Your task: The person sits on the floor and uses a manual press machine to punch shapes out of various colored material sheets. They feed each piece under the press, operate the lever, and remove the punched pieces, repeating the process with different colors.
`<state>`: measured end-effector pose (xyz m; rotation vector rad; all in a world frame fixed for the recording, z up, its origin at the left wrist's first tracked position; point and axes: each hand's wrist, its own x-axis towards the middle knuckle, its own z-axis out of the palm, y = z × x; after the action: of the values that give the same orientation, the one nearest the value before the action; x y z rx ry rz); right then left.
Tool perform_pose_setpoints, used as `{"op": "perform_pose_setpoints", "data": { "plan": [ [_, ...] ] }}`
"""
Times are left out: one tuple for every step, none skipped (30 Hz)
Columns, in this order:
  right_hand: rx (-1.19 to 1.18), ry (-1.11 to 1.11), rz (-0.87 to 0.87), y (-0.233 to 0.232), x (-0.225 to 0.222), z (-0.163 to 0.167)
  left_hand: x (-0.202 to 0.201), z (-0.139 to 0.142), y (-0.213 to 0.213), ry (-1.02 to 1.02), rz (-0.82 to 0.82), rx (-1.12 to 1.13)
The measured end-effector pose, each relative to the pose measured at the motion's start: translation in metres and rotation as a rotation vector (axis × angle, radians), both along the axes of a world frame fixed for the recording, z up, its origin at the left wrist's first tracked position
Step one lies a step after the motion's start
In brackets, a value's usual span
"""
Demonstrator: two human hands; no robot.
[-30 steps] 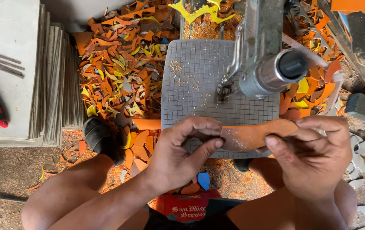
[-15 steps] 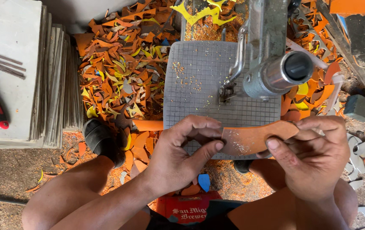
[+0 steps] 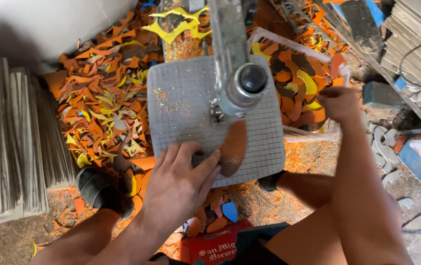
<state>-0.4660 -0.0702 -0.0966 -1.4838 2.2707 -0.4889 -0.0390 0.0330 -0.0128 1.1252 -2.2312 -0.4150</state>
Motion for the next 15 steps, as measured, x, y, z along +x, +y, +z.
{"op": "perform_pose_setpoints", "data": {
  "plan": [
    [0.028, 0.094, 0.037, 0.003, 0.003, -0.018, 0.000, 0.000, 0.001, 0.010, -0.004, 0.006],
    [0.043, 0.037, -0.006, 0.004, 0.012, -0.030, 0.001, -0.001, 0.002, 0.019, -0.007, 0.013],
    [0.110, -0.019, -0.153, 0.008, 0.020, -0.040, 0.001, -0.002, 0.004, 0.025, -0.008, 0.022],
    [0.171, -0.074, -0.297, 0.009, 0.030, -0.050, 0.000, -0.003, 0.003, 0.032, -0.006, 0.025],
    [0.100, -0.060, -0.306, 0.011, 0.035, -0.058, 0.000, -0.005, 0.004, 0.040, 0.001, 0.028],
    [0.031, -0.047, -0.312, 0.012, 0.045, -0.063, 0.001, -0.006, 0.004, 0.053, 0.007, 0.019],
    [-0.038, -0.033, -0.323, 0.012, 0.053, -0.064, 0.001, -0.008, 0.003, 0.068, 0.007, 0.010],
    [-0.058, -0.015, -0.387, 0.010, 0.059, -0.064, 0.000, -0.010, 0.003, 0.085, 0.010, 0.004],
    [-0.075, 0.005, -0.445, 0.007, 0.064, -0.063, 0.001, -0.012, 0.003, 0.096, 0.010, 0.003],
    [-0.094, 0.024, -0.507, 0.004, 0.067, -0.062, 0.002, -0.014, 0.002, 0.105, 0.005, 0.000],
    [-0.108, 0.035, -0.489, 0.001, 0.068, -0.062, 0.003, -0.016, 0.000, 0.112, -0.001, -0.008],
    [-0.120, 0.045, -0.469, -0.003, 0.067, -0.062, 0.004, -0.017, 0.000, 0.117, -0.006, -0.023],
    [-0.130, 0.053, -0.454, -0.006, 0.065, -0.064, 0.005, -0.018, 0.000, 0.121, -0.015, -0.036],
    [-0.060, 0.061, -0.432, -0.009, 0.061, -0.066, 0.006, -0.020, -0.001, 0.123, -0.025, -0.051],
    [0.016, 0.073, -0.407, -0.012, 0.055, -0.068, 0.005, -0.021, -0.001, 0.124, -0.019, -0.047]
  ]
}}
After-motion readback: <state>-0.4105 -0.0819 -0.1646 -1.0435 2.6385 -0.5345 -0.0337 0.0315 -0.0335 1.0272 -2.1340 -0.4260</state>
